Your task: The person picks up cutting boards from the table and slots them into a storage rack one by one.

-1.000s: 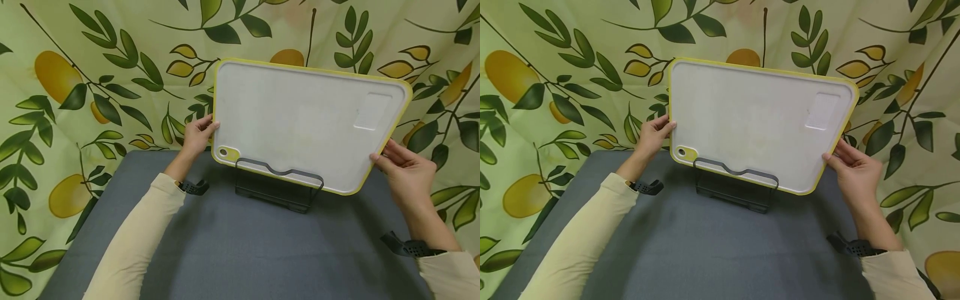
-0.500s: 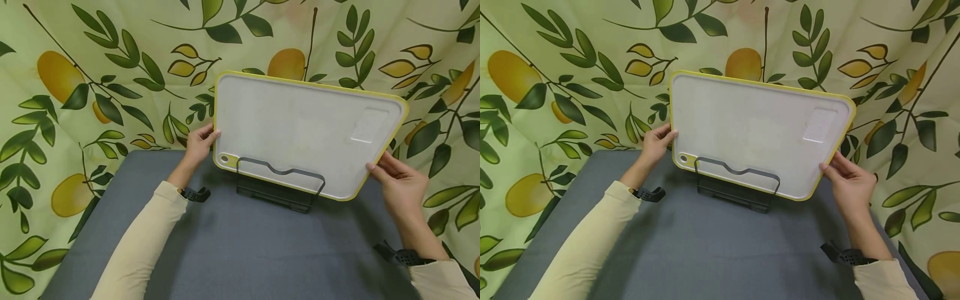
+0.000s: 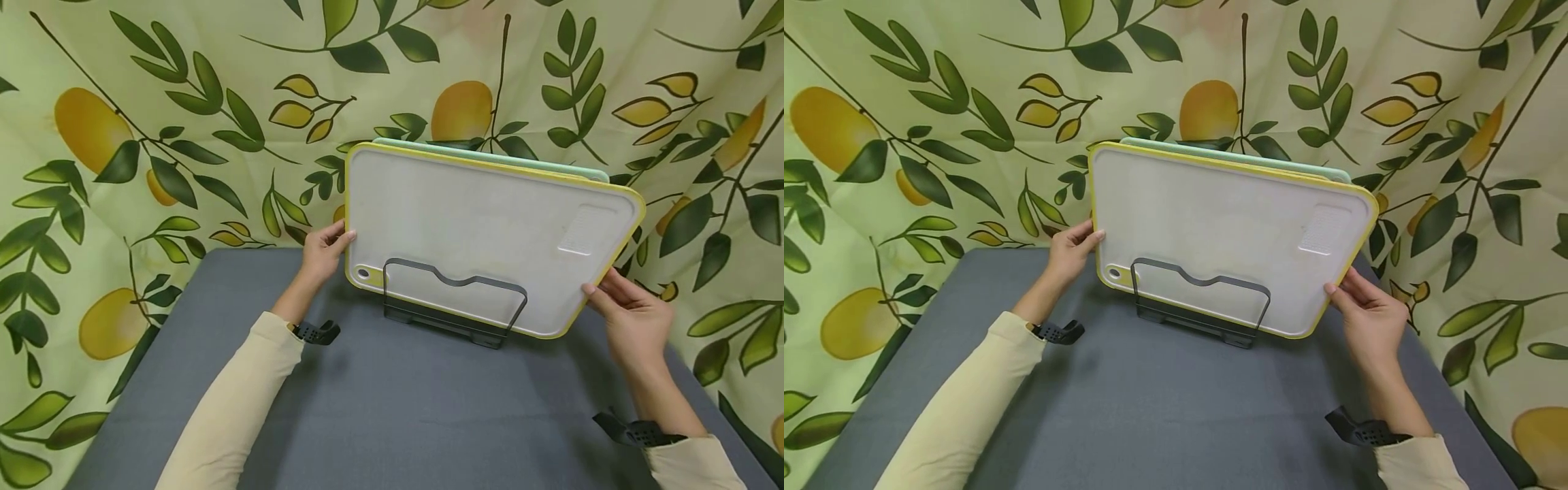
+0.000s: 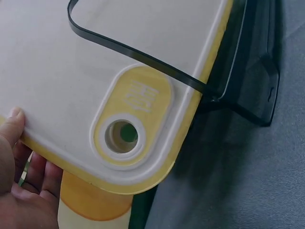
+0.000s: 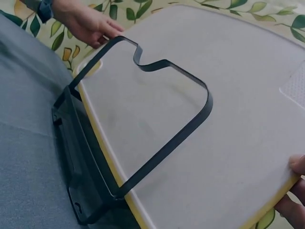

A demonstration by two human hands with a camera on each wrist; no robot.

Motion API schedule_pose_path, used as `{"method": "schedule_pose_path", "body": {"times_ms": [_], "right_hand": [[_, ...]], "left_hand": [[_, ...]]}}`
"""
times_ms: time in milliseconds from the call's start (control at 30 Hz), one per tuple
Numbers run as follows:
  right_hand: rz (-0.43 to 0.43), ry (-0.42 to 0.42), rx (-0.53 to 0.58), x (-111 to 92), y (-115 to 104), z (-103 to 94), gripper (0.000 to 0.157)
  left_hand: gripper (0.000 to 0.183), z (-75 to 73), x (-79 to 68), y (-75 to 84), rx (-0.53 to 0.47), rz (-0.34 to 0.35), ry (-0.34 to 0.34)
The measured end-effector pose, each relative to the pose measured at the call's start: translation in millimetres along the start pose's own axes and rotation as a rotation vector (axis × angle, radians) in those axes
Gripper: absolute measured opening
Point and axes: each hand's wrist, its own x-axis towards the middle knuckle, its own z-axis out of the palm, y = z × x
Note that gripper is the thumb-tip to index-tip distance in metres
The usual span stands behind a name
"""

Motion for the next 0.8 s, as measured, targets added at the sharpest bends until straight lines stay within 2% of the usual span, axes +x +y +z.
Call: {"method": "schedule_pose_path", "body": {"times_ms": [167, 367, 567, 633, 800], "right_hand": [[-0.018, -0.015, -0.009, -1, 2, 1.9, 0.048], [-0.002, 0.002, -0.11, 0, 5, 0.5, 0.047], [0.096, 0.014, -0.259, -3, 10, -2.4, 0.041], [0.097, 0.034, -0.266, -5, 14, -2.9, 0.04], [0.065, 0.053, -0.158, -4, 22, 0.6, 0.04]], "left_hand": [[0.041, -1.9, -1.5, -6.6, -0.014, -0.022, 0.005], [0.04, -1.3, -4.1, -10.5, -0.013, -0.02, 0.033], [0.04, 0.1, -5.9, -15.9, 0.057, -0.032, 0.074], [0.041, 1.3, -7.9, -17.6, 0.065, -0.043, 0.078], [0.042, -0.4, -12.7, -19.2, 0.051, -0.046, 0.091]]}}
